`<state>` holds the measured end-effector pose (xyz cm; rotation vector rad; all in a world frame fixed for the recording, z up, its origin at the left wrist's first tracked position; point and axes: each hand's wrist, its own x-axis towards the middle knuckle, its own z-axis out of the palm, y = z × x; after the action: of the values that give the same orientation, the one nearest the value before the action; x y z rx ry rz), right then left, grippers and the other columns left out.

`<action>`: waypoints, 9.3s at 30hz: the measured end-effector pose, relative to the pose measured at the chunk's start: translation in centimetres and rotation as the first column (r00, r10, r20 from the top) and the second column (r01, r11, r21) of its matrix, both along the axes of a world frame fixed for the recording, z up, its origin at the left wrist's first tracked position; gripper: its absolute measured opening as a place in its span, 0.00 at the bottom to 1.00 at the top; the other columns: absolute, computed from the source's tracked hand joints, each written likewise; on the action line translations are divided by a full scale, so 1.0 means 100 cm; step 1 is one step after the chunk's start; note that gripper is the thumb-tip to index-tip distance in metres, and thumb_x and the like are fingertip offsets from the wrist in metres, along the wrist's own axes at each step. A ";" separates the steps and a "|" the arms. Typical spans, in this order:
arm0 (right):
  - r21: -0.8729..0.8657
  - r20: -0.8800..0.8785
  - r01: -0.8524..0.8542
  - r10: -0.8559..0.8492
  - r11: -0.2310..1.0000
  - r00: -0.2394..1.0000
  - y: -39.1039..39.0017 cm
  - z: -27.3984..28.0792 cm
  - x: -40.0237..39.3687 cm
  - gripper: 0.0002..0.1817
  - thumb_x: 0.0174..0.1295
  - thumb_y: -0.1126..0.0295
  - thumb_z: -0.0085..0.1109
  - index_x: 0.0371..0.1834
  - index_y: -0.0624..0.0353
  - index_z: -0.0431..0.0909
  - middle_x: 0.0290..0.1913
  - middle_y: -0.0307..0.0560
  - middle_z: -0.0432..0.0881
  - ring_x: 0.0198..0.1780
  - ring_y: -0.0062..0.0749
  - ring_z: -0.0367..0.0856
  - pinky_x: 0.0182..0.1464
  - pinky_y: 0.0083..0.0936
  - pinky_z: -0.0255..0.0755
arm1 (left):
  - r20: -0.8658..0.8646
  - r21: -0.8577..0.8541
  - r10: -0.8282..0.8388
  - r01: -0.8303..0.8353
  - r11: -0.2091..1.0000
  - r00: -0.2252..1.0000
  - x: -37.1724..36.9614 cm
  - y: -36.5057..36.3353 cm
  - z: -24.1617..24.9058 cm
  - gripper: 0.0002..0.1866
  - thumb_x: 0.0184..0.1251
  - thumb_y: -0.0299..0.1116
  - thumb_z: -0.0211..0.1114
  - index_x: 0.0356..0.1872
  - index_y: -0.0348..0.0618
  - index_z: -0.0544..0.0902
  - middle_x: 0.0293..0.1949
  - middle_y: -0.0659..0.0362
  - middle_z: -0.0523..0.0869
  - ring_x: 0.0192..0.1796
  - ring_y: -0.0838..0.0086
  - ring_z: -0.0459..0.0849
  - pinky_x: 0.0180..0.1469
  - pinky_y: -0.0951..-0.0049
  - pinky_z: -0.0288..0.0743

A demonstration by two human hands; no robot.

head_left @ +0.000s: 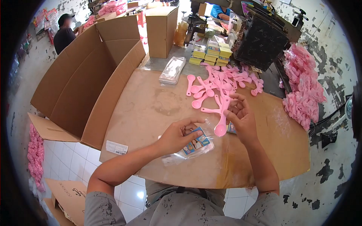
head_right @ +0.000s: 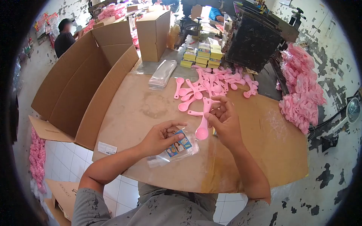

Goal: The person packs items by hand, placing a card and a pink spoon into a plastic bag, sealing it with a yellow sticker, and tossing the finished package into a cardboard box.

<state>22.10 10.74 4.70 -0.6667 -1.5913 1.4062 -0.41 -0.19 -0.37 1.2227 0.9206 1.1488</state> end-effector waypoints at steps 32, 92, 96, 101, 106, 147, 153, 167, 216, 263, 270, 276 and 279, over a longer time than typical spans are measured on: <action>0.677 0.401 -0.417 0.171 0.606 0.900 -0.029 0.060 -0.010 0.08 0.63 0.76 0.72 0.44 0.57 0.87 0.52 0.46 0.87 0.59 0.43 0.84 0.62 0.39 0.75 | 0.121 0.147 -0.012 -0.005 0.989 0.993 0.002 -0.003 0.002 0.23 0.80 0.33 0.67 0.71 0.39 0.75 0.61 0.55 0.86 0.63 0.72 0.85 0.62 0.66 0.80; 0.294 0.517 -0.118 -0.054 0.949 0.854 -0.031 0.010 0.053 0.16 0.68 0.69 0.70 0.56 0.62 0.85 0.46 0.45 0.89 0.44 0.29 0.85 0.49 0.29 0.78 | 0.019 0.079 0.096 -0.097 0.992 0.995 0.007 -0.007 0.004 0.22 0.86 0.28 0.57 0.74 0.36 0.72 0.52 0.49 0.92 0.55 0.74 0.89 0.60 0.70 0.85; 0.092 0.433 -0.258 0.194 0.962 0.880 -0.034 -0.008 0.020 0.14 0.70 0.70 0.70 0.56 0.62 0.85 0.44 0.39 0.88 0.43 0.20 0.83 0.47 0.23 0.76 | 0.032 0.065 0.090 -0.092 0.994 0.995 0.006 -0.006 -0.003 0.19 0.85 0.28 0.58 0.71 0.35 0.76 0.52 0.50 0.92 0.55 0.74 0.90 0.60 0.71 0.85; -0.165 0.238 -0.225 0.260 0.960 0.936 -0.024 -0.030 0.021 0.11 0.71 0.74 0.69 0.53 0.64 0.86 0.44 0.35 0.87 0.45 0.14 0.81 0.46 0.17 0.74 | -0.032 0.025 0.070 -0.069 0.997 0.997 0.005 -0.006 0.001 0.17 0.83 0.29 0.63 0.66 0.32 0.81 0.52 0.52 0.91 0.53 0.75 0.90 0.58 0.71 0.86; -0.155 0.166 -0.216 0.241 0.964 0.956 -0.023 -0.037 0.027 0.08 0.71 0.76 0.68 0.51 0.65 0.87 0.44 0.36 0.87 0.45 0.15 0.82 0.47 0.18 0.75 | -0.017 0.006 0.071 -0.071 0.997 0.997 0.005 -0.003 -0.007 0.14 0.82 0.27 0.64 0.61 0.31 0.84 0.52 0.53 0.91 0.53 0.75 0.90 0.56 0.72 0.86; -0.140 0.226 -0.254 0.281 0.957 0.933 -0.033 -0.032 0.025 0.20 0.72 0.79 0.66 0.65 0.65 0.77 0.49 0.40 0.83 0.52 0.22 0.83 0.56 0.24 0.77 | 0.028 -0.021 0.066 -0.066 0.998 0.997 0.004 0.003 -0.015 0.14 0.82 0.26 0.63 0.62 0.32 0.82 0.54 0.54 0.90 0.54 0.76 0.89 0.57 0.74 0.85; -0.198 0.244 -0.303 0.347 0.932 0.906 -0.024 -0.034 0.033 0.20 0.73 0.79 0.64 0.67 0.67 0.77 0.52 0.45 0.89 0.52 0.23 0.87 0.55 0.23 0.80 | 0.145 0.047 0.110 -0.118 0.992 0.983 0.004 0.005 -0.012 0.18 0.82 0.26 0.63 0.67 0.34 0.78 0.59 0.53 0.88 0.58 0.73 0.88 0.60 0.71 0.84; 0.155 0.524 -0.066 -0.026 0.986 0.851 0.012 -0.013 0.082 0.20 0.71 0.67 0.69 0.62 0.64 0.82 0.55 0.46 0.89 0.55 0.33 0.87 0.56 0.32 0.79 | 0.514 0.102 0.625 -0.765 0.636 0.588 -0.051 0.028 0.040 0.19 0.83 0.30 0.60 0.69 0.35 0.77 0.60 0.55 0.85 0.57 0.73 0.88 0.51 0.71 0.83; 0.338 0.438 -0.115 -0.047 0.934 0.898 -0.022 -0.034 0.046 0.12 0.69 0.76 0.69 0.54 0.61 0.86 0.47 0.43 0.88 0.47 0.22 0.86 0.45 0.24 0.79 | -0.108 -0.038 -0.027 0.023 0.999 0.994 0.002 0.003 -0.011 0.29 0.78 0.24 0.67 0.76 0.38 0.67 0.45 0.53 0.94 0.48 0.78 0.91 0.51 0.75 0.83; 0.043 -0.074 0.148 -0.145 0.988 0.987 -0.034 -0.034 -0.022 0.25 0.68 0.84 0.66 0.67 0.63 0.73 0.50 0.42 0.77 0.43 0.25 0.90 0.40 0.17 0.86 | -0.003 -0.092 0.012 -0.012 0.996 1.000 0.005 0.005 -0.023 0.16 0.82 0.27 0.63 0.65 0.31 0.81 0.51 0.57 0.91 0.53 0.81 0.88 0.55 0.77 0.83; 0.417 0.411 -0.208 0.021 0.885 0.912 -0.015 -0.055 0.004 0.20 0.79 0.70 0.58 0.71 0.61 0.74 0.58 0.47 0.84 0.52 0.33 0.88 0.52 0.30 0.80 | 0.068 -0.152 0.025 -0.014 0.988 0.997 -0.002 0.003 -0.012 0.15 0.83 0.35 0.64 0.58 0.33 0.83 0.45 0.59 0.92 0.44 0.84 0.88 0.47 0.79 0.82; 0.084 0.029 -0.220 0.218 0.972 0.975 -0.020 -0.013 -0.008 0.09 0.76 0.73 0.60 0.53 0.61 0.86 0.60 0.48 0.85 0.65 0.39 0.82 0.64 0.37 0.75 | 0.178 -0.181 -0.040 0.073 0.981 0.983 -0.006 0.005 -0.010 0.14 0.84 0.34 0.63 0.61 0.36 0.81 0.47 0.59 0.91 0.46 0.82 0.88 0.49 0.79 0.82; 0.467 0.285 -0.303 0.184 0.830 0.941 -0.026 0.005 -0.013 0.05 0.70 0.76 0.65 0.45 0.60 0.88 0.58 0.47 0.85 0.65 0.41 0.82 0.65 0.40 0.75 | 0.229 -0.041 -0.182 0.196 0.980 0.956 -0.005 0.003 -0.008 0.16 0.83 0.34 0.64 0.63 0.37 0.79 0.52 0.59 0.90 0.51 0.81 0.87 0.55 0.76 0.81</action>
<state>20.85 8.12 5.16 -0.3181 -2.1885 1.0299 -0.93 0.07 -1.21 1.0795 0.6498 1.0710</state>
